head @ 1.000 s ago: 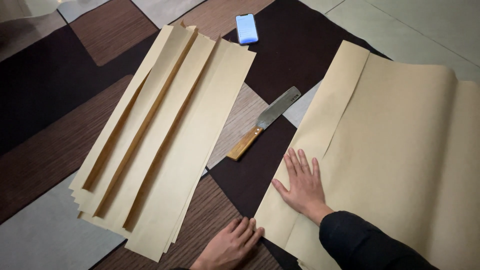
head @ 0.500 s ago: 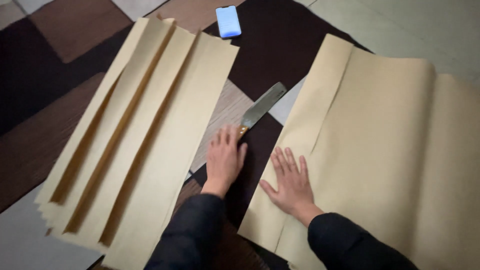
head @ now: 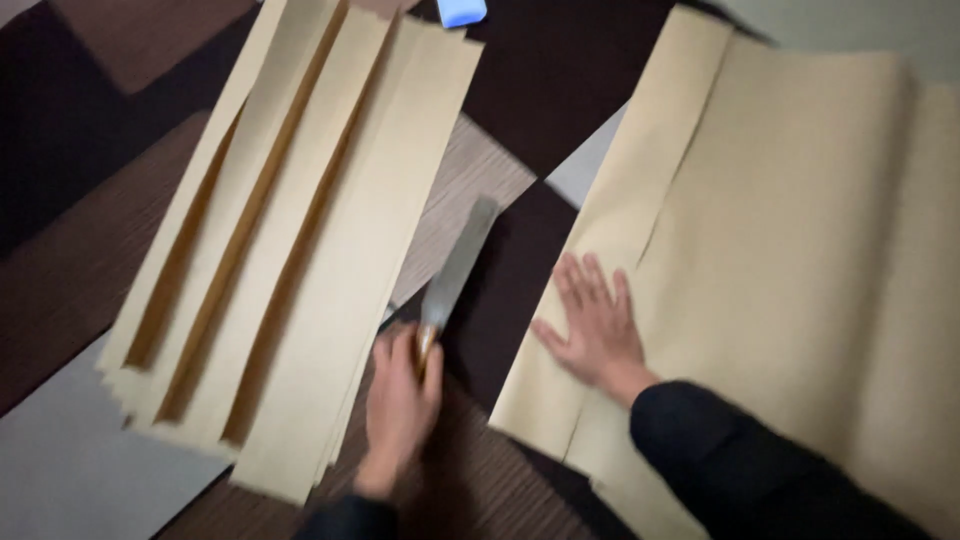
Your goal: Folding and cutting large sheets of paper into strips using a knife.
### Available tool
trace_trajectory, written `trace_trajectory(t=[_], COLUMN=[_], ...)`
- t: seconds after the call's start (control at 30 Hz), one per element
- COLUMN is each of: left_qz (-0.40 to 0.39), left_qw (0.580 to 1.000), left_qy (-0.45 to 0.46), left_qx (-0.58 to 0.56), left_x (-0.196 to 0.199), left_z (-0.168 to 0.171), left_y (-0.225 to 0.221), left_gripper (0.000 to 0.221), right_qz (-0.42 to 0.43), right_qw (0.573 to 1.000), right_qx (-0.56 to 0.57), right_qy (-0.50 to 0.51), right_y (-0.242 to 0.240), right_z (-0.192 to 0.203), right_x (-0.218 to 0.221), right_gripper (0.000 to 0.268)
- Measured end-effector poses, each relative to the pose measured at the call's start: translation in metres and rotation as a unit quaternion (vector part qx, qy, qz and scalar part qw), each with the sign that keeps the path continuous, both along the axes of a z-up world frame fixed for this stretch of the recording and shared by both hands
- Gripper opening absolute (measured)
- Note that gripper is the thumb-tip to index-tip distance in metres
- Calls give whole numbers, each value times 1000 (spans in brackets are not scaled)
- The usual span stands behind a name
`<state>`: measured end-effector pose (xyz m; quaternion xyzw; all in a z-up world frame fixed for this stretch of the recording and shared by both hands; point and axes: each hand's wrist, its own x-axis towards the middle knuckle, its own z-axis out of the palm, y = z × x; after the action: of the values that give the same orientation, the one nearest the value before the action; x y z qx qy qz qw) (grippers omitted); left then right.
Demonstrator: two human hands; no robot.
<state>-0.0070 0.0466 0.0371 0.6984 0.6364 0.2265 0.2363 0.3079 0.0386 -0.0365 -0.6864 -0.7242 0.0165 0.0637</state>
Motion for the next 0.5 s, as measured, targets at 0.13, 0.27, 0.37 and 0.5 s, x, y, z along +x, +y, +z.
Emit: trace_trajectory(t=[0.13,0.27,0.37,0.5], left_qz=[62,-4,-90,-156], left_qw=[988,996,993,984], left_qy=[39,77,81,88], left_qx=[-138,-51,1,12], left_x=[-55,-84,-80,-71], left_z=[2,-25,-16,-2], left_y=[-127,-218,-241,-247], left_gripper=[53,53,53,53], right_qz=[3,3,3,4], right_qw=[999,999,999,999], right_qx=[-34,-29,-25,-21], right_qy=[-8,15,27,39], right_y=[-1,0,4,2], right_z=[-2,3,5,12], right_x=[0,1,1,1], right_gripper=[101,100,99,98])
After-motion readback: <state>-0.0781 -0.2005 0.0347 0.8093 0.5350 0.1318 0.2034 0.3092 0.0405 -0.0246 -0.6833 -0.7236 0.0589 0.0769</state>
